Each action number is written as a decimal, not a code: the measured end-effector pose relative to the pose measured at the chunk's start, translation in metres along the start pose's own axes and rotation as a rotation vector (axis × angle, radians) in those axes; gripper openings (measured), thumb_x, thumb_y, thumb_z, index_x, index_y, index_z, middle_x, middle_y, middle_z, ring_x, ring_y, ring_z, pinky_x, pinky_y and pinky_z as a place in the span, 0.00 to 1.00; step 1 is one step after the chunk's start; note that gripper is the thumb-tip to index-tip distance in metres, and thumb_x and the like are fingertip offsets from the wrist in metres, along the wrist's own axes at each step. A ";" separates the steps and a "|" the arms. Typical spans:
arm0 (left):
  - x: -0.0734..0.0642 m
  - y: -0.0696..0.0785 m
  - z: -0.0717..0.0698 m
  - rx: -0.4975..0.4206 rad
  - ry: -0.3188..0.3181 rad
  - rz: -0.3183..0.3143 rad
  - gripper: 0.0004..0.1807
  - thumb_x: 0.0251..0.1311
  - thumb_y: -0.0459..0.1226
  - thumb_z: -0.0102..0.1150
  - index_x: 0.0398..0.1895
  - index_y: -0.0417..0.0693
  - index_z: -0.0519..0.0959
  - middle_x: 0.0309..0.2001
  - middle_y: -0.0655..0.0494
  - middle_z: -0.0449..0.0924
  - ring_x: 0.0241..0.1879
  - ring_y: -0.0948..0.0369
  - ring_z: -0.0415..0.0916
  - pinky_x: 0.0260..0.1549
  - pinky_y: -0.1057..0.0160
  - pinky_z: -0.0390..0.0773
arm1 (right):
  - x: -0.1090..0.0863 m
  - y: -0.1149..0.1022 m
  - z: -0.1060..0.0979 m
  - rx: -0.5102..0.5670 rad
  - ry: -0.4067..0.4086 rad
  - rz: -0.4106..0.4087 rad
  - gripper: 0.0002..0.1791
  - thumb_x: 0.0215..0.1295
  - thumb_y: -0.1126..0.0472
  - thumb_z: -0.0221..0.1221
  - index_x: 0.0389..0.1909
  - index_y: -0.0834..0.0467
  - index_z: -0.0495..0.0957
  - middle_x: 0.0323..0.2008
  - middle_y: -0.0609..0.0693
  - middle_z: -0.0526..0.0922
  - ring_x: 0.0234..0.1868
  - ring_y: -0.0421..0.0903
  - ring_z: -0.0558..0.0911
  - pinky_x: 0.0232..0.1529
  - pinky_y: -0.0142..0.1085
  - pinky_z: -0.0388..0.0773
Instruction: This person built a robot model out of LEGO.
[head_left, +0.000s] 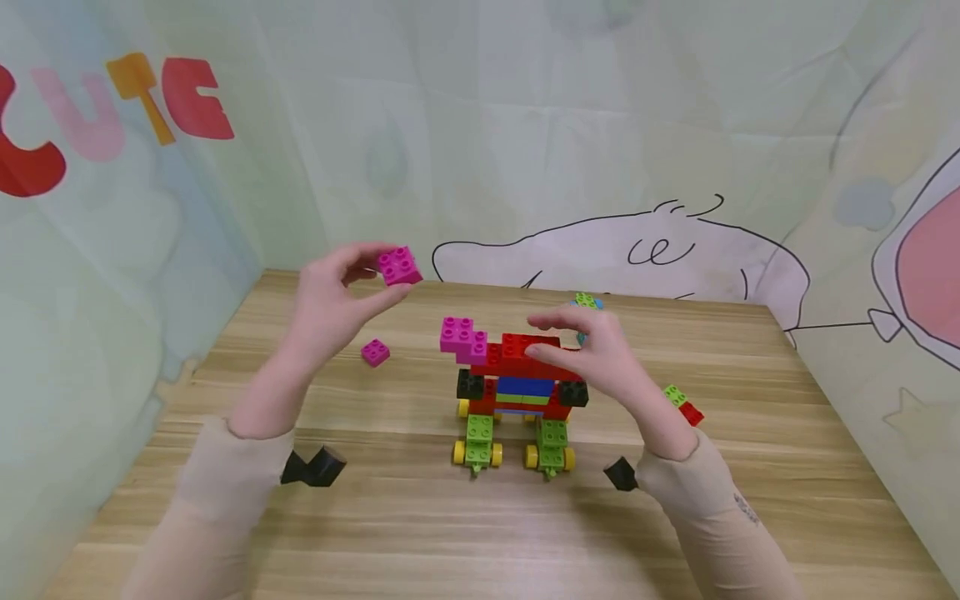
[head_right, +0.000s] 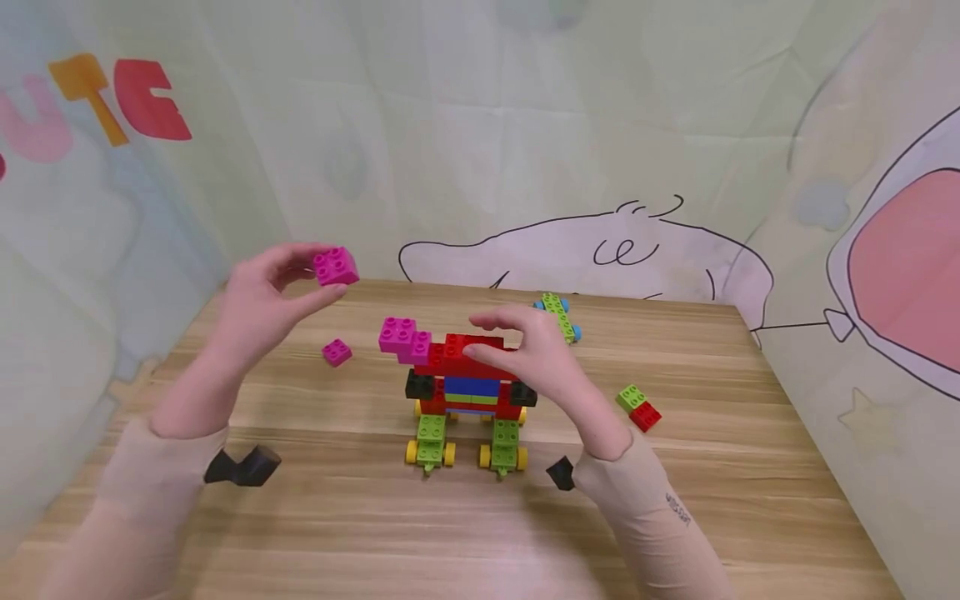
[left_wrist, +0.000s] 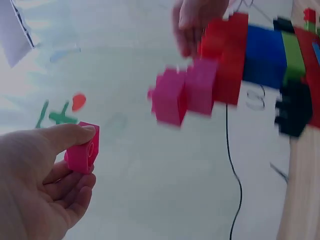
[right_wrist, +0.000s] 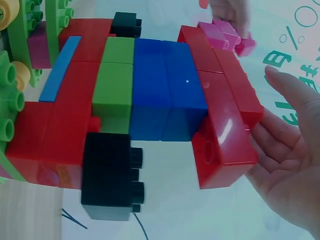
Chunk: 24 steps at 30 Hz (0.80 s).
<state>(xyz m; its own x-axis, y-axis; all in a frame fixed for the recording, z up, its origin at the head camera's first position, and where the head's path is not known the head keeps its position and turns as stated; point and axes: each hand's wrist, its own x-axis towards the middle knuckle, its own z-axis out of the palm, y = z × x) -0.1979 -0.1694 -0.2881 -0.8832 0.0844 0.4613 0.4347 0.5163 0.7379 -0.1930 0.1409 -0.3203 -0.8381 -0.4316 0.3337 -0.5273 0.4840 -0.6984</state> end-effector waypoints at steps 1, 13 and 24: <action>-0.001 0.006 0.004 -0.009 -0.010 0.025 0.24 0.56 0.34 0.69 0.57 0.39 0.78 0.49 0.45 0.82 0.47 0.56 0.76 0.53 0.62 0.76 | 0.000 -0.001 -0.001 0.002 0.015 -0.009 0.21 0.57 0.63 0.69 0.52 0.62 0.81 0.51 0.55 0.85 0.54 0.51 0.80 0.57 0.50 0.77; -0.010 0.048 0.062 -0.077 -0.167 0.149 0.24 0.54 0.37 0.72 0.55 0.43 0.79 0.50 0.50 0.83 0.48 0.56 0.79 0.48 0.56 0.81 | -0.005 -0.007 -0.017 0.008 0.180 -0.180 0.23 0.51 0.73 0.70 0.51 0.65 0.81 0.49 0.59 0.85 0.51 0.51 0.82 0.57 0.25 0.73; -0.011 0.068 0.097 -0.099 -0.291 0.139 0.25 0.55 0.39 0.71 0.56 0.47 0.79 0.52 0.54 0.82 0.51 0.58 0.77 0.51 0.60 0.80 | -0.014 -0.001 -0.032 0.117 0.131 -0.250 0.24 0.52 0.76 0.67 0.53 0.70 0.77 0.52 0.66 0.81 0.56 0.33 0.78 0.63 0.27 0.71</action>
<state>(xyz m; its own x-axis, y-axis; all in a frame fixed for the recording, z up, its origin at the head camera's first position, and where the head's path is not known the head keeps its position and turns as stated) -0.1757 -0.0523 -0.2908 -0.8215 0.3953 0.4110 0.5566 0.3988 0.7288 -0.1850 0.1706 -0.3043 -0.6993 -0.4210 0.5777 -0.7060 0.2805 -0.6503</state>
